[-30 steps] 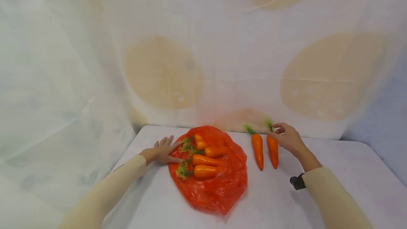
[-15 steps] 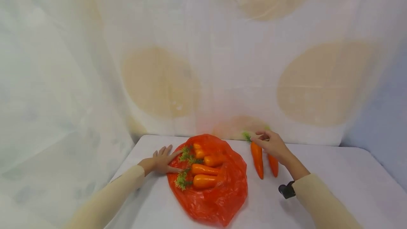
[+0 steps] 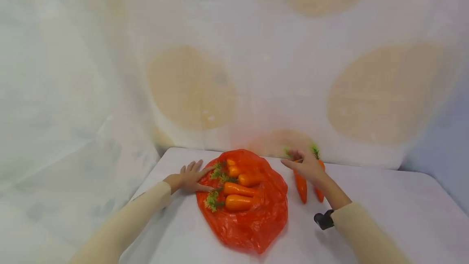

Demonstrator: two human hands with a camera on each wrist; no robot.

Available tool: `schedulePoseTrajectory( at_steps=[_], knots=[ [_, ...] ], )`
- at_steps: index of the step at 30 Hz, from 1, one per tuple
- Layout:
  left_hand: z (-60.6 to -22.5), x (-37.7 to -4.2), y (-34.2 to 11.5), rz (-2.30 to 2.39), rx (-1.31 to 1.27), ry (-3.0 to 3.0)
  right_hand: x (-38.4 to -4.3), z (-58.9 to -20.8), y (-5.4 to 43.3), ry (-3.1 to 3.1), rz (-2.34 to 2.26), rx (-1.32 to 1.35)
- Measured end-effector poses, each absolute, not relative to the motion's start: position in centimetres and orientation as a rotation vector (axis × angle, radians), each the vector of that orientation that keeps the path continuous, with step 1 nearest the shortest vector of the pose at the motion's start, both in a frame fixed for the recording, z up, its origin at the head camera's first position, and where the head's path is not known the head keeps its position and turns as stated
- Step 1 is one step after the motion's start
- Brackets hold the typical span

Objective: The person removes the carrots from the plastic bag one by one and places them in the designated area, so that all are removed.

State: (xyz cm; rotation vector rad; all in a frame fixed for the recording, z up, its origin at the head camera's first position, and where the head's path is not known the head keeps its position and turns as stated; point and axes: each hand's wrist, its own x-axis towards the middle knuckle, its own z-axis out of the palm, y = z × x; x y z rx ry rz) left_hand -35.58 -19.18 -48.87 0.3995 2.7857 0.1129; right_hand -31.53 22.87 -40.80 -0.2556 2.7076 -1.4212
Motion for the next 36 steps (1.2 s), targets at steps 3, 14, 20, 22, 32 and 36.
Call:
schedulePoseTrajectory(
  at_steps=[3, 14, 20, 22, 32, 36],
  knots=[
    [-49.0, -35.6, -18.4, 0.112, 0.445, 2.767, -30.6, -41.3, 22.9, 2.701, -1.433, -0.260],
    [-49.8, -35.6, -18.4, 0.131, 0.406, 2.775, -29.4, -41.4, 20.3, 2.673, -1.446, -0.375],
    [-49.8, -35.3, -18.7, 0.132, 0.430, 2.789, -29.3, -41.6, 19.5, 2.638, -1.502, -0.435],
    [-49.6, -35.4, -18.8, 0.124, 0.442, 2.795, -29.5, -41.5, 19.3, 2.646, -1.499, -0.449],
    [-49.5, -36.1, -18.9, 0.093, 0.441, 2.807, -29.9, -41.3, 17.9, 2.608, -1.491, -0.535],
    [-49.6, -35.9, -19.0, 0.107, 0.427, 2.794, -29.6, -41.4, 17.4, 2.567, -1.494, -0.584]
  ],
)
